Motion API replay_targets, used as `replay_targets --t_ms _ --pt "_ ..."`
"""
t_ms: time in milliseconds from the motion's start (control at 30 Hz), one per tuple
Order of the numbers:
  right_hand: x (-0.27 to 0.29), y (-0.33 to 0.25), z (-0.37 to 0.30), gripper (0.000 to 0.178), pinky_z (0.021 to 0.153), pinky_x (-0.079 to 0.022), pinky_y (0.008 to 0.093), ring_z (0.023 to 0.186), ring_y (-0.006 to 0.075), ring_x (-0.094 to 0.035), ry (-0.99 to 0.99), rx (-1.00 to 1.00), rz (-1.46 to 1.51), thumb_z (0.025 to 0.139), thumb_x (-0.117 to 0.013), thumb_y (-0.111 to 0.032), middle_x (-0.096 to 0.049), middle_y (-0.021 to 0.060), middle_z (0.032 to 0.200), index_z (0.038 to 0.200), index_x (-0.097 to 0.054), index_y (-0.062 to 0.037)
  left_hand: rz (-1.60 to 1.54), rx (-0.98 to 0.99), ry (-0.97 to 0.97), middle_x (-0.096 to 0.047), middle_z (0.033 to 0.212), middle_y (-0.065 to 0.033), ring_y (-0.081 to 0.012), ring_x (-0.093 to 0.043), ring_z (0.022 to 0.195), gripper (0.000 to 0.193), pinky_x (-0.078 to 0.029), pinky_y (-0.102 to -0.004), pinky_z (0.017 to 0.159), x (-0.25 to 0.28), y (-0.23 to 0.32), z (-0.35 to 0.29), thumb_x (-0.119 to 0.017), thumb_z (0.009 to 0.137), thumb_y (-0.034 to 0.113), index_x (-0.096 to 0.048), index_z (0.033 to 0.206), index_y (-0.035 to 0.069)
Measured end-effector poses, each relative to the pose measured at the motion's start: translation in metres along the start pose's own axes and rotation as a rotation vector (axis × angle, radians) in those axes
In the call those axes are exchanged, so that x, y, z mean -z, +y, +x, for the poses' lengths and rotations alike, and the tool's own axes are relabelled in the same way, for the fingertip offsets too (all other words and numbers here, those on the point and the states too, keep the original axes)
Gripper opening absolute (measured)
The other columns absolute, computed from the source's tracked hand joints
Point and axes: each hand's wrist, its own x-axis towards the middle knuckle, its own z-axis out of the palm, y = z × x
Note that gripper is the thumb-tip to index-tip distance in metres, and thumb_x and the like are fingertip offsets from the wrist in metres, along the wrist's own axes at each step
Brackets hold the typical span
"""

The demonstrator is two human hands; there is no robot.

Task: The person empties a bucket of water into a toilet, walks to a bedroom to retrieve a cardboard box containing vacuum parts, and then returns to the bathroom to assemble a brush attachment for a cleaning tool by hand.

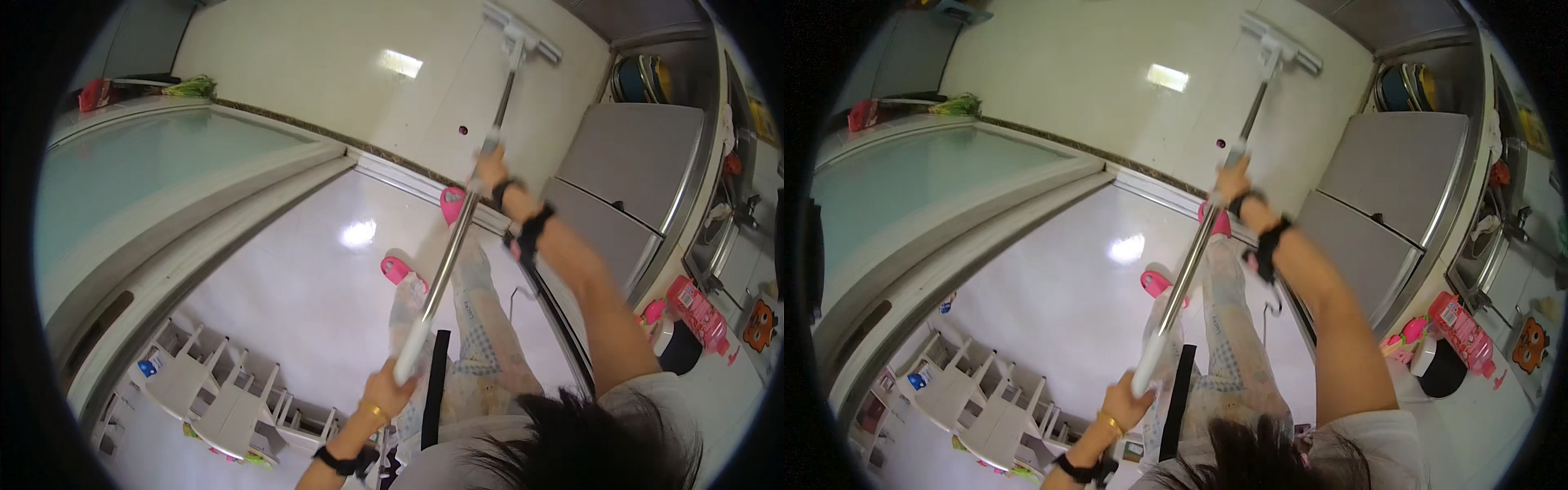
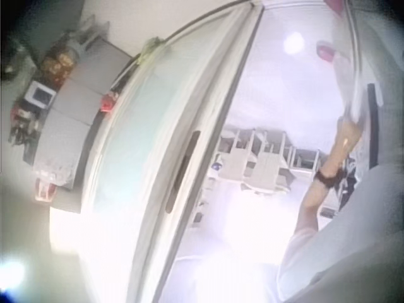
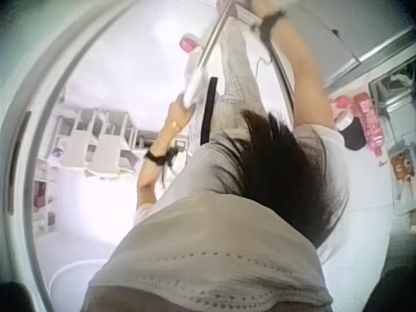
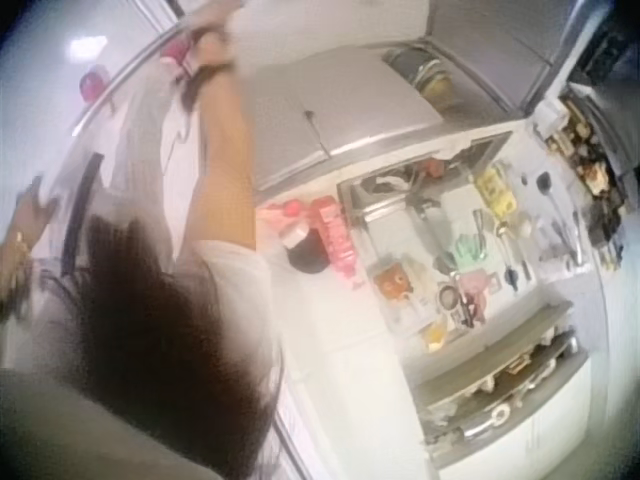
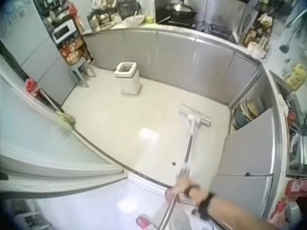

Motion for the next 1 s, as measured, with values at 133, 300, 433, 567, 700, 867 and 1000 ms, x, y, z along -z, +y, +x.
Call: replay_targets --t_ms 133,300,433,567,700,867,1000 --pt "0.03 -0.065 0.049 0.064 0.066 -0.055 0.0447 0.077 0.0322 -0.065 -0.045 0.037 -0.234 0.091 -0.049 -0.018 -0.056 0.0227 0.109 0.146 -0.016 -0.0159 -0.261 -0.101 -0.101 -0.062 0.079 -0.0249 -0.0459 -0.061 0.076 0.039 -0.048 -0.0487 0.065 -0.002 0.068 0.03 -0.064 0.082 0.026 -0.047 0.112 0.006" --pt "-0.014 0.088 -0.007 0.062 0.072 -0.052 0.0479 0.08 0.039 -0.064 0.154 0.555 -0.522 0.09 -0.049 -0.022 -0.063 0.0246 0.094 0.145 -0.021 -0.0191 -0.136 0.092 -0.184 -0.063 0.081 -0.024 -0.0458 -0.061 0.078 0.038 -0.049 -0.0496 0.067 -0.031 -0.024 -0.034 -0.063 0.08 0.023 -0.048 0.111 0.007" --pt "-0.093 0.182 -0.21 0.065 0.061 -0.049 0.0509 0.067 0.0395 -0.063 -0.364 0.101 -0.506 0.092 -0.044 -0.024 -0.063 0.0251 0.077 0.146 -0.011 -0.0118 -0.049 0.236 -0.092 -0.065 0.082 -0.0225 -0.0387 -0.064 0.078 0.043 -0.051 -0.0437 0.068 -0.063 -0.162 -0.19 -0.067 0.078 0.026 -0.051 0.111 0.005" --pt "-0.113 0.239 -0.35 0.062 0.068 -0.046 0.0559 0.072 0.0488 -0.058 -0.543 0.015 -0.485 0.093 -0.041 -0.026 -0.06 0.0324 0.079 0.145 -0.009 -0.0105 0.001 0.363 0.062 -0.067 0.089 -0.0223 -0.0354 -0.066 0.088 0.041 -0.052 -0.0432 0.075 -0.075 -0.209 -0.306 -0.066 0.078 0.032 -0.063 0.11 0.006" --pt "-0.11 0.251 -0.366 0.071 0.074 -0.049 0.0496 0.077 0.0473 -0.061 -0.53 0.022 -0.543 0.091 -0.04 -0.027 -0.063 0.0318 0.09 0.148 0.003 -0.0171 -0.099 0.369 0.103 -0.067 0.095 -0.023 -0.0359 -0.066 0.09 0.042 -0.052 -0.0423 0.076 -0.145 -0.269 -0.351 -0.067 0.08 0.024 -0.059 0.115 0.004" --pt "-0.104 0.189 -0.335 0.08 0.067 -0.049 0.0493 0.071 0.0442 -0.062 -0.541 0.181 -0.692 0.089 -0.045 -0.022 -0.063 0.0292 0.081 0.148 0.009 -0.0219 -0.211 0.399 0.11 -0.067 0.095 -0.0208 -0.0381 -0.063 0.09 0.05 -0.049 -0.0438 0.078 -0.188 -0.236 -0.313 -0.072 0.076 0.024 -0.057 0.118 0.003" --pt "-0.154 0.09 -0.284 0.084 0.064 -0.05 0.0505 0.066 0.044 -0.062 -0.576 0.33 -0.752 0.09 -0.045 -0.021 -0.062 0.0287 0.073 0.145 0.018 -0.0195 -0.363 0.418 0.15 -0.065 0.087 -0.0243 -0.0429 -0.062 0.084 0.048 -0.05 -0.0468 0.073 -0.178 -0.176 -0.247 -0.069 0.077 0.03 -0.053 0.115 0.005"
